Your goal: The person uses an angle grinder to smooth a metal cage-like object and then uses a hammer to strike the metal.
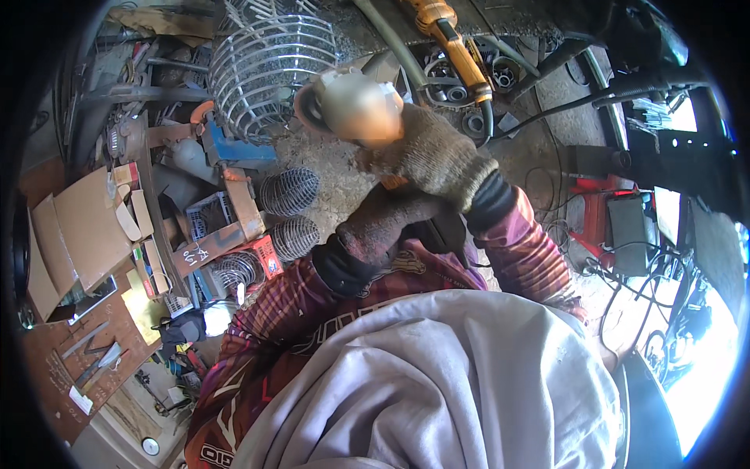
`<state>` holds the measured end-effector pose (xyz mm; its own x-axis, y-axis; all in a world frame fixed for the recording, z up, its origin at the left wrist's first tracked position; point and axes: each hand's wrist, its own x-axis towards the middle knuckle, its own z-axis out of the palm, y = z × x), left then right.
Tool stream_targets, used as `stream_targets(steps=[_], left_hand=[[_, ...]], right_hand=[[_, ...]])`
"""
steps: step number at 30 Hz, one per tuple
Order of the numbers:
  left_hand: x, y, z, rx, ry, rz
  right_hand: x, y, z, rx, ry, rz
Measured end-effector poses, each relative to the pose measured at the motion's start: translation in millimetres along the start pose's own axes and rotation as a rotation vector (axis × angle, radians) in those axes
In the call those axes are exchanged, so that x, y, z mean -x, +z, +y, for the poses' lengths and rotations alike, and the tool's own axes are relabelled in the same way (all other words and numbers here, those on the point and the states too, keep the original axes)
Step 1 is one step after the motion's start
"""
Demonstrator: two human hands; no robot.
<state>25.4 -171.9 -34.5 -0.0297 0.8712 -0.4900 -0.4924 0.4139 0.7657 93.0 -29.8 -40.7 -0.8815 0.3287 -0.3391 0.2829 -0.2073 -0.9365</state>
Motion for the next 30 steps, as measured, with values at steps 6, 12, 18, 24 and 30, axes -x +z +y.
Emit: stream_targets(steps=[6, 12, 18, 24, 30], left_hand=[[-1.5, -33.1, -0.2, 0.053, -0.059, -0.02], [-4.3, -72.5, -34.1, -1.237, 0.718, -0.324], [-6.6, -81.3, -42.9, -1.078, 0.635, -0.312], [-16.7, -113.5, -26.5, -1.277, 0.721, -0.347], [-25.7, -115.6, -70.4, -1.283, 0.793, -0.302]], right_hand=[[-10.3, 21.0, -32.4, 0.413, 0.07, 0.216], [8.9, 54.0, -20.4, 0.48, -0.14, 0.399], [14.5, 60.3, -22.2, 0.471, -0.174, 0.441], [-9.5, 72.5, -32.8, 0.58, -0.136, 0.485], [2.5, 74.0, -5.7, 0.655, 0.031, 0.53]])
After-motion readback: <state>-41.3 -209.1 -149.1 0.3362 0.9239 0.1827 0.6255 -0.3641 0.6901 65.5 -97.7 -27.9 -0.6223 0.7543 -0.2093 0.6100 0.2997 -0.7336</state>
